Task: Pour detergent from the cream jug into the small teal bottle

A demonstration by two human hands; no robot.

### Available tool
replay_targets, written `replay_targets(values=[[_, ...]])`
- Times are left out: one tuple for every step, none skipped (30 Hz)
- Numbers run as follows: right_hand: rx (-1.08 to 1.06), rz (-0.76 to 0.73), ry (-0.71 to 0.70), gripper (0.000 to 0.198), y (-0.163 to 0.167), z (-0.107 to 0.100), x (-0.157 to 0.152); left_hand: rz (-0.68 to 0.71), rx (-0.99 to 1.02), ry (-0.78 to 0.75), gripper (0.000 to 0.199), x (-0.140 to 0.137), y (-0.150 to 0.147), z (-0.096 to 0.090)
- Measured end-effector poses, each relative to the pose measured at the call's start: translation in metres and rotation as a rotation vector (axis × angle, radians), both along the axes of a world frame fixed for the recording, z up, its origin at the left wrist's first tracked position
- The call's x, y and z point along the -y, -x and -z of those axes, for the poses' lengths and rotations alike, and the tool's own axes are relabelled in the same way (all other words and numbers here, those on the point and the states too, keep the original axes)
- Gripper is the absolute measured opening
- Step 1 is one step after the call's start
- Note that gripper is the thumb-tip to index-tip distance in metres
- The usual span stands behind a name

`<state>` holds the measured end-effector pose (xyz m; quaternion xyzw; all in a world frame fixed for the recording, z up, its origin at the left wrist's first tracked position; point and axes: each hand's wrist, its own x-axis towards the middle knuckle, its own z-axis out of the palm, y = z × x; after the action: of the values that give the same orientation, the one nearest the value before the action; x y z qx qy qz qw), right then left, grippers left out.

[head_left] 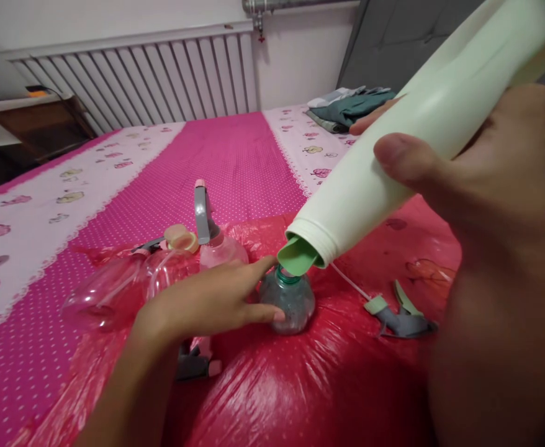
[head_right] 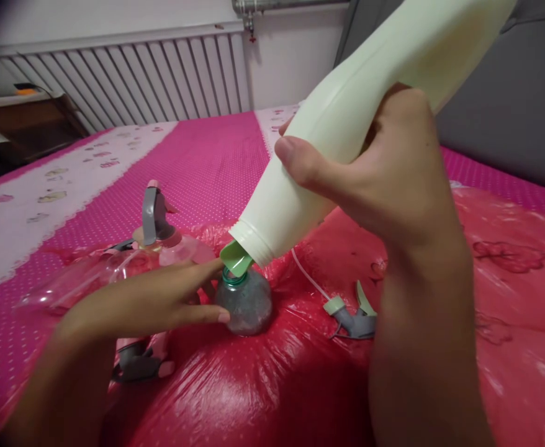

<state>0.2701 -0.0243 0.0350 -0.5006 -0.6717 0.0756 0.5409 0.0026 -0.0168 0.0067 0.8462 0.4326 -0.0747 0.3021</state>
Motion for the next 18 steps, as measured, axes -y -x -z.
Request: replay_targets(values=[[0.014, -0.006, -0.010, 0.053, 0.000, 0.000, 0.000, 0.002, 0.003, -0.008, 0.062, 0.000, 0.000, 0.000], [0.027, -0.008, -0.024, 0.052, -0.001, 0.000, 0.000, 0.007, 0.009, -0.012, 0.062, 0.000, 0.000, 0.000], [0.036, -0.008, -0.041, 0.051, -0.002, 0.000, 0.000, 0.014, 0.018, -0.012, 0.062, 0.001, 0.001, 0.000], [0.041, -0.009, -0.056, 0.050, -0.003, 0.001, -0.001, 0.023, 0.027, -0.009, 0.062, 0.000, 0.001, 0.000], [0.041, -0.016, -0.072, 0.048, -0.004, 0.002, -0.002, 0.030, 0.034, -0.003, 0.063, 0.000, 0.001, 0.000], [0.039, -0.030, -0.087, 0.047, -0.005, 0.003, -0.003, 0.035, 0.040, 0.002, 0.064, 0.000, 0.001, 0.000], [0.036, -0.045, -0.101, 0.045, -0.005, 0.004, -0.004, 0.036, 0.042, 0.006, 0.065, 0.000, 0.001, 0.000], [0.029, -0.063, -0.112, 0.044, -0.005, 0.006, -0.005, 0.037, 0.042, 0.011, 0.065, 0.000, 0.001, 0.000], [0.016, -0.078, -0.131, 0.042, -0.004, 0.008, -0.005, 0.039, 0.042, 0.018, 0.066, 0.000, 0.000, 0.000], [-0.002, -0.086, -0.144, 0.041, -0.003, 0.009, -0.006, 0.040, 0.044, 0.023, 0.066, -0.001, 0.000, 0.000], [-0.022, -0.086, -0.149, 0.041, -0.002, 0.010, -0.006, 0.040, 0.046, 0.027, 0.066, -0.001, 0.000, 0.000], [-0.036, -0.079, -0.141, 0.041, -0.001, 0.010, -0.006, 0.037, 0.045, 0.029, 0.067, -0.001, -0.001, 0.000], [-0.046, -0.070, -0.129, 0.043, -0.001, 0.010, -0.005, 0.031, 0.040, 0.030, 0.068, -0.001, -0.001, -0.001], [-0.044, -0.064, -0.113, 0.046, -0.001, 0.009, -0.005, 0.024, 0.034, 0.030, 0.069, -0.001, -0.001, -0.001], [-0.030, -0.059, -0.091, 0.049, -0.001, 0.009, -0.005, 0.017, 0.022, 0.030, 0.070, -0.001, -0.001, -0.001], [-0.008, -0.059, -0.071, 0.051, -0.002, 0.008, -0.005, 0.016, 0.010, 0.034, 0.070, -0.001, -0.002, -0.002], [0.014, -0.061, -0.061, 0.052, -0.004, 0.007, -0.005, 0.021, 0.001, 0.036, 0.069, -0.001, -0.002, -0.002], [0.029, -0.062, -0.066, 0.052, -0.005, 0.006, -0.006, 0.030, -0.005, 0.038, 0.068, -0.002, -0.002, -0.002]])
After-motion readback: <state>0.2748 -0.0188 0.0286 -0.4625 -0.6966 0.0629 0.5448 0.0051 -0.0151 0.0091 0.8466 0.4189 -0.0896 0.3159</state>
